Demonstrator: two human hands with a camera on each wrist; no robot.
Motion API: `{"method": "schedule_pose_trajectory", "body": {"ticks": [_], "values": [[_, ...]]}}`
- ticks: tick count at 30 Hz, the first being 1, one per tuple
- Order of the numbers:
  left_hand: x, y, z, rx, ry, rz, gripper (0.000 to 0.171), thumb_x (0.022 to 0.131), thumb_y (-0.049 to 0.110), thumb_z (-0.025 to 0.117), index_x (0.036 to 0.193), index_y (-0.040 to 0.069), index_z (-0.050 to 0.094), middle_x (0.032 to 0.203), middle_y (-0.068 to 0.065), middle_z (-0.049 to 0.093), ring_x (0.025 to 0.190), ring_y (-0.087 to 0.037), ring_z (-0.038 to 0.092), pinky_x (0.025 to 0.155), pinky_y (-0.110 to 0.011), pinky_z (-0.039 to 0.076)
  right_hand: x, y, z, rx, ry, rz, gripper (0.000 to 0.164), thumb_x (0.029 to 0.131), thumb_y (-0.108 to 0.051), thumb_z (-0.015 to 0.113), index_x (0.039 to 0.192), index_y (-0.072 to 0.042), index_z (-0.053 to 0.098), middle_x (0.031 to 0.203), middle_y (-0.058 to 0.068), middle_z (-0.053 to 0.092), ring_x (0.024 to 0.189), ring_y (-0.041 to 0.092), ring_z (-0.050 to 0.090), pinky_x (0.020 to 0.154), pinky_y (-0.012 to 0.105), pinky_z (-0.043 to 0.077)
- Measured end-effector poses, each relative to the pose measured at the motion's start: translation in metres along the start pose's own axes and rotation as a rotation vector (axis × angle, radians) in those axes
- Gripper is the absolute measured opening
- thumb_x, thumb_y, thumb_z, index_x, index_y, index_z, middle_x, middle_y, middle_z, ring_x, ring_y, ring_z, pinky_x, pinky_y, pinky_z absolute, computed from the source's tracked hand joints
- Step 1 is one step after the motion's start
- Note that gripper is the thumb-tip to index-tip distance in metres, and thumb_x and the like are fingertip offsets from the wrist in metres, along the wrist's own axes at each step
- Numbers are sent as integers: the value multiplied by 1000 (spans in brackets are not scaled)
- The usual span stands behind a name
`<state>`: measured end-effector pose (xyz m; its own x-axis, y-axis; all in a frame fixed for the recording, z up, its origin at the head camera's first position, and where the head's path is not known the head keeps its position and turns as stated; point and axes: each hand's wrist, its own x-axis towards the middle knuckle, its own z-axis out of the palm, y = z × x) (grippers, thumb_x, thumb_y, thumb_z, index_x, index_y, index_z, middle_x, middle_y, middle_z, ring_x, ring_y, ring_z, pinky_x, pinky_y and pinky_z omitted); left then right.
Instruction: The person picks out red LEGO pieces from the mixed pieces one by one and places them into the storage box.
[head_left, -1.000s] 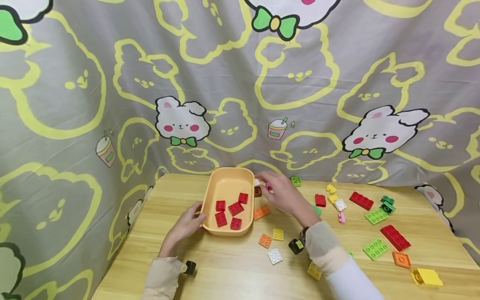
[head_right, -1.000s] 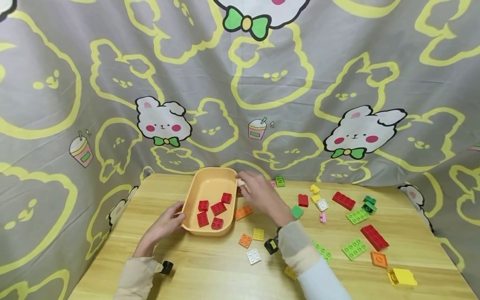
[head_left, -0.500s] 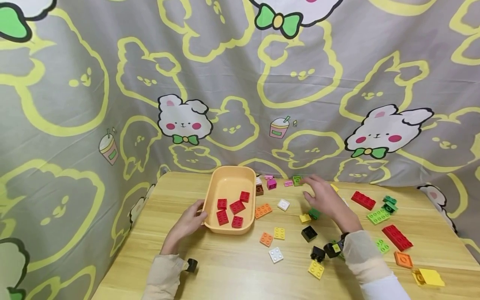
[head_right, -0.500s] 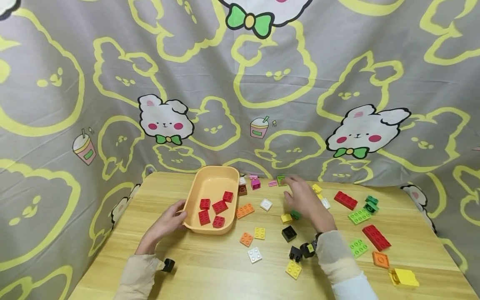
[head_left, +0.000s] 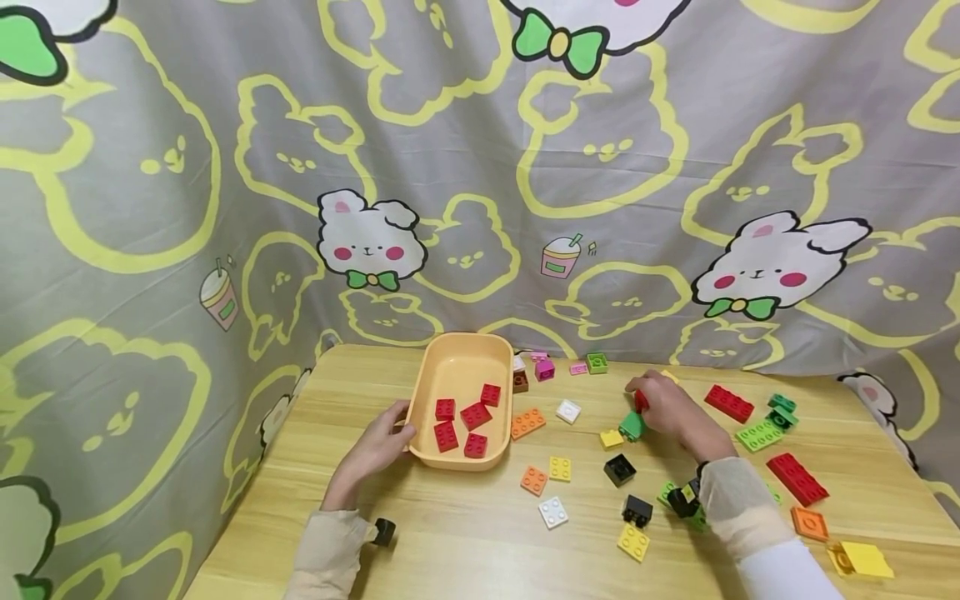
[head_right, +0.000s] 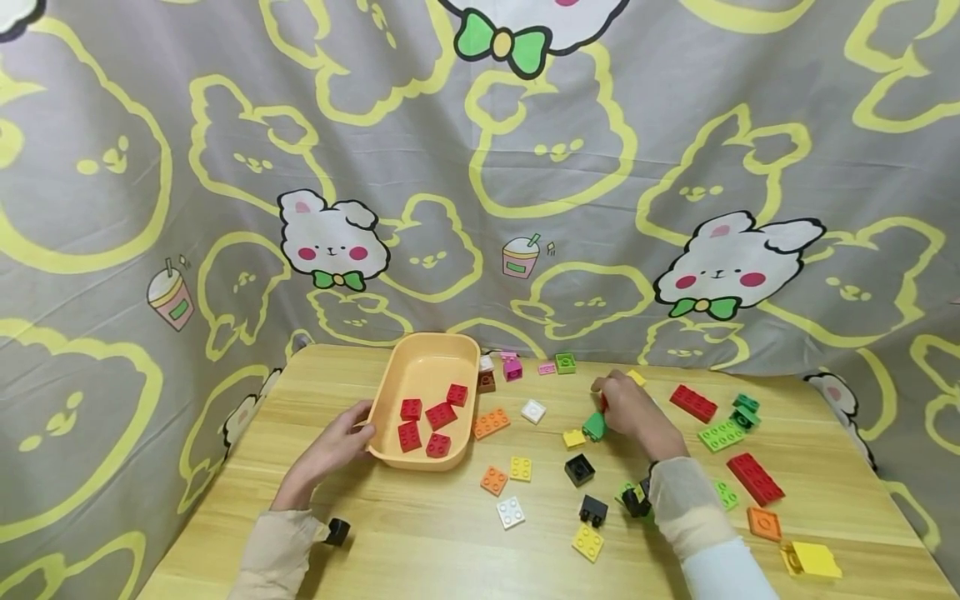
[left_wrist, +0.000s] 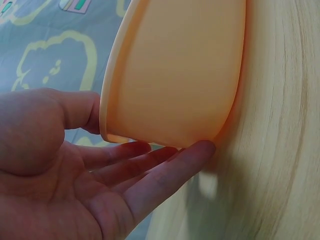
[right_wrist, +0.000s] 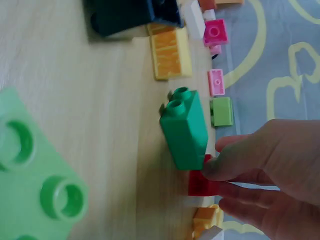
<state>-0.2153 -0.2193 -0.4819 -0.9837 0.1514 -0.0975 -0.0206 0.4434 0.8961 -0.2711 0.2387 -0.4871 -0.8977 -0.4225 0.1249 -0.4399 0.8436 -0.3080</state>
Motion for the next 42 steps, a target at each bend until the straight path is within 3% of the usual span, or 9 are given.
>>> {"method": "schedule_pose_trajectory", "body": {"ticks": [4, 7, 12, 16, 20, 29, 42], "values": [[0, -1, 0, 11, -2, -14, 50, 96, -1, 46, 145, -7, 39, 143, -33, 42, 117, -46, 54, 76, -44, 61, 1, 4, 4, -9, -21, -11, 28, 67, 20, 61, 82, -4, 65, 84, 11, 58, 72, 24, 51, 61, 37, 48], [0, -3, 0, 17, -4, -19, 50, 96, -2, 45, 145, -7, 38, 143, -33, 42, 116, -46, 54, 75, -43, 61, 1, 6, 5, -5, -15, -10, 28, 67, 20, 62, 77, -7, 64, 79, 8, 55, 71, 23, 50, 60, 37, 48], [2, -3, 0, 3, 0, -29, 50, 95, -1, 45, 145, -6, 40, 143, -31, 43, 115, -43, 56, 74, -42, 61, -2, 4, 3, -2, 46, 2, 25, 68, 16, 67, 89, 2, 69, 85, 15, 61, 75, 29, 58, 65, 45, 56], [2, -3, 0, -7, -1, -32, 50, 95, -1, 46, 145, -6, 40, 143, -31, 44, 114, -42, 57, 73, -42, 62, -6, -3, -2, 8, 78, 39, 37, 72, 11, 71, 109, 11, 68, 98, 24, 64, 85, 38, 62, 71, 51, 59], [2, -3, 0, -17, -7, -32, 50, 95, -2, 45, 145, -6, 39, 143, -31, 43, 114, -42, 57, 73, -43, 62, -10, -14, -8, 18, 89, 72, 41, 78, 2, 75, 117, 12, 65, 109, 27, 63, 95, 40, 63, 76, 53, 58], [2, -2, 0, -15, -8, -25, 49, 96, -2, 45, 145, -6, 40, 143, -32, 43, 114, -42, 56, 73, -43, 61, -15, -46, -24, 16, 218, -28, 42, 77, -4, 80, 113, 11, 66, 106, 25, 68, 92, 36, 66, 77, 52, 59], [3, -2, 1, -10, 1, -46, 49, 97, -1, 45, 145, -5, 41, 144, -31, 43, 115, -41, 56, 74, -43, 61, -2, -89, -28, 62, 249, -86, 44, 78, -12, 81, 116, 5, 68, 111, 21, 69, 97, 33, 65, 79, 49, 59]]}}
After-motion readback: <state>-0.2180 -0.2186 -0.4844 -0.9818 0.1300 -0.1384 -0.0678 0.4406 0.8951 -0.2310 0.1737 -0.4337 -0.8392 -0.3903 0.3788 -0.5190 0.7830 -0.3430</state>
